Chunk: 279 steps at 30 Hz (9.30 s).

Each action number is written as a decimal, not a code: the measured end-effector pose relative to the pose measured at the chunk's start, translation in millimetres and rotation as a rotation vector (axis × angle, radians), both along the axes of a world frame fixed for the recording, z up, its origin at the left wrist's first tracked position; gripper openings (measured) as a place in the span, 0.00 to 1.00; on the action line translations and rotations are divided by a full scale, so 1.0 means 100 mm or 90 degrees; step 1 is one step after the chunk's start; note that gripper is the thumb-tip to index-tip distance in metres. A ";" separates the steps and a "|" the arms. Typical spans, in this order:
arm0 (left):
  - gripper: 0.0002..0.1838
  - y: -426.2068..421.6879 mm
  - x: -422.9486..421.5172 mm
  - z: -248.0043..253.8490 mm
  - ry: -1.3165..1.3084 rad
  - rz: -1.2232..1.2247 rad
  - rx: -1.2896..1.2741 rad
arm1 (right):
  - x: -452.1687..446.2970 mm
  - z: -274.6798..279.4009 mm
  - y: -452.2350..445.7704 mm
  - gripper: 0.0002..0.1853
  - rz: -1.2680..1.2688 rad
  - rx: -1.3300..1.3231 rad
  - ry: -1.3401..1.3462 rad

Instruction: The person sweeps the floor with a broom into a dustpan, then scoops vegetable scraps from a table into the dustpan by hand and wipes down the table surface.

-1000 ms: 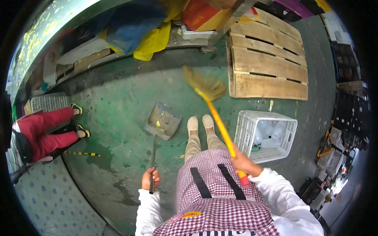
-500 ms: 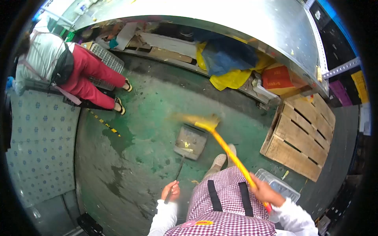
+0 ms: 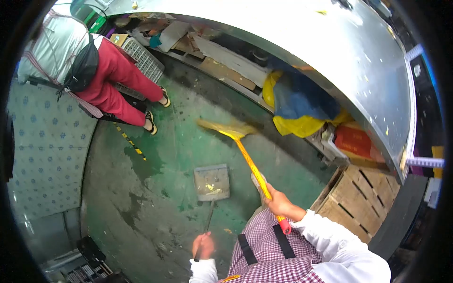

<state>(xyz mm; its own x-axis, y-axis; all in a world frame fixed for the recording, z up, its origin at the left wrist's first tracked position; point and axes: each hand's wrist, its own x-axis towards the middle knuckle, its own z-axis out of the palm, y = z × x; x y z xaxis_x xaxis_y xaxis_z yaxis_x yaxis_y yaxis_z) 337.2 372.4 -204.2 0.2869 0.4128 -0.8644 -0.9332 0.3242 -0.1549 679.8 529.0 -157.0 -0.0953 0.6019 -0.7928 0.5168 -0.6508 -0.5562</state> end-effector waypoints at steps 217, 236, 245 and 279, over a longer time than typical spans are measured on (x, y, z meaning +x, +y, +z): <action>0.11 0.21 -1.81 0.34 0.039 -1.098 -0.086 | -3.87 1.02 -4.95 0.26 -0.976 -0.090 -0.012; 0.04 0.40 -1.52 0.10 0.104 -1.241 -0.139 | -2.59 0.17 -6.10 0.30 -0.859 -0.139 0.069; 0.05 0.40 -1.17 0.13 0.167 -1.265 -0.125 | -2.95 0.46 -5.73 0.30 -0.900 -0.068 -0.094; 0.07 0.74 -1.73 -0.21 0.110 -1.315 -0.075 | -4.98 0.36 -4.86 0.28 -0.924 -0.106 -0.301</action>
